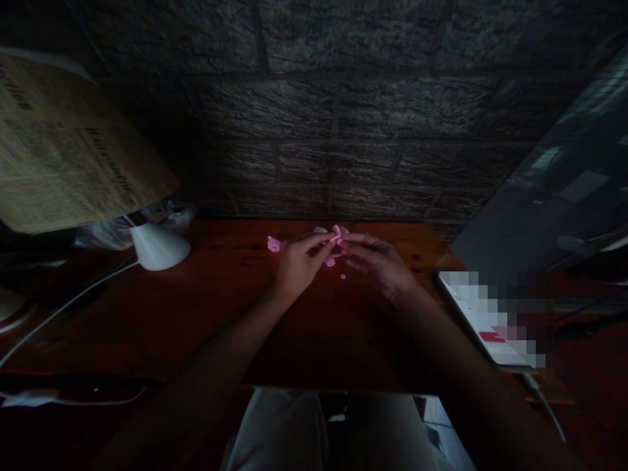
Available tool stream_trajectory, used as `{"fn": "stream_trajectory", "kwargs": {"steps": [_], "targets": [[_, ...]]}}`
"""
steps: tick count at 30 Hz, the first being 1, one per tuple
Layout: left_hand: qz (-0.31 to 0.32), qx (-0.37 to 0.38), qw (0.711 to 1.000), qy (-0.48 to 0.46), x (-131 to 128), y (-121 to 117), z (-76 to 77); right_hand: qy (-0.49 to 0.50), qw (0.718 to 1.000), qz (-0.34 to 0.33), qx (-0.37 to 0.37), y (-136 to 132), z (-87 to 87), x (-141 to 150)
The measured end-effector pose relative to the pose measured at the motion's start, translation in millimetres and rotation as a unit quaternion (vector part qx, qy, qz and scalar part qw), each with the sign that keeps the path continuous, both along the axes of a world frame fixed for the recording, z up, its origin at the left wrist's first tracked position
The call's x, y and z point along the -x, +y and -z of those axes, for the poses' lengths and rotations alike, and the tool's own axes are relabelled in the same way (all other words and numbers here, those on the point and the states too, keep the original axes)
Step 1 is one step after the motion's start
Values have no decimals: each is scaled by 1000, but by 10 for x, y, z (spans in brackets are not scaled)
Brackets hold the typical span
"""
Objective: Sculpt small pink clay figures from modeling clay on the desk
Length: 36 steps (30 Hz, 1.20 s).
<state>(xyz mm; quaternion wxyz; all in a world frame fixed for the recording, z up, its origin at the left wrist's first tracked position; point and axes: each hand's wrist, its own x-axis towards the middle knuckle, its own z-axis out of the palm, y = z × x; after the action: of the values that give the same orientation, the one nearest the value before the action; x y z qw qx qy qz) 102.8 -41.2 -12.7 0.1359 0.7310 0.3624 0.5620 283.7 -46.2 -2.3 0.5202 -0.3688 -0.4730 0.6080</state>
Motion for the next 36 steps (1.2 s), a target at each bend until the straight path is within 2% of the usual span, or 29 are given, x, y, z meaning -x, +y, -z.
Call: {"fn": "stream_trajectory", "kwargs": {"steps": [8,15,27,36], "targets": [[-4,-23,999,33,18,10,-13,37,999,-26,18,-8,-7,19],[12,-72,994,75,31,40,-20,70,997,-20,19,38,58,13],[26,-90,990,105,58,45,-22,78,996,-32,37,50,61,1],[10,-86,992,96,43,14,-52,79,994,-26,69,33,22,9]]}}
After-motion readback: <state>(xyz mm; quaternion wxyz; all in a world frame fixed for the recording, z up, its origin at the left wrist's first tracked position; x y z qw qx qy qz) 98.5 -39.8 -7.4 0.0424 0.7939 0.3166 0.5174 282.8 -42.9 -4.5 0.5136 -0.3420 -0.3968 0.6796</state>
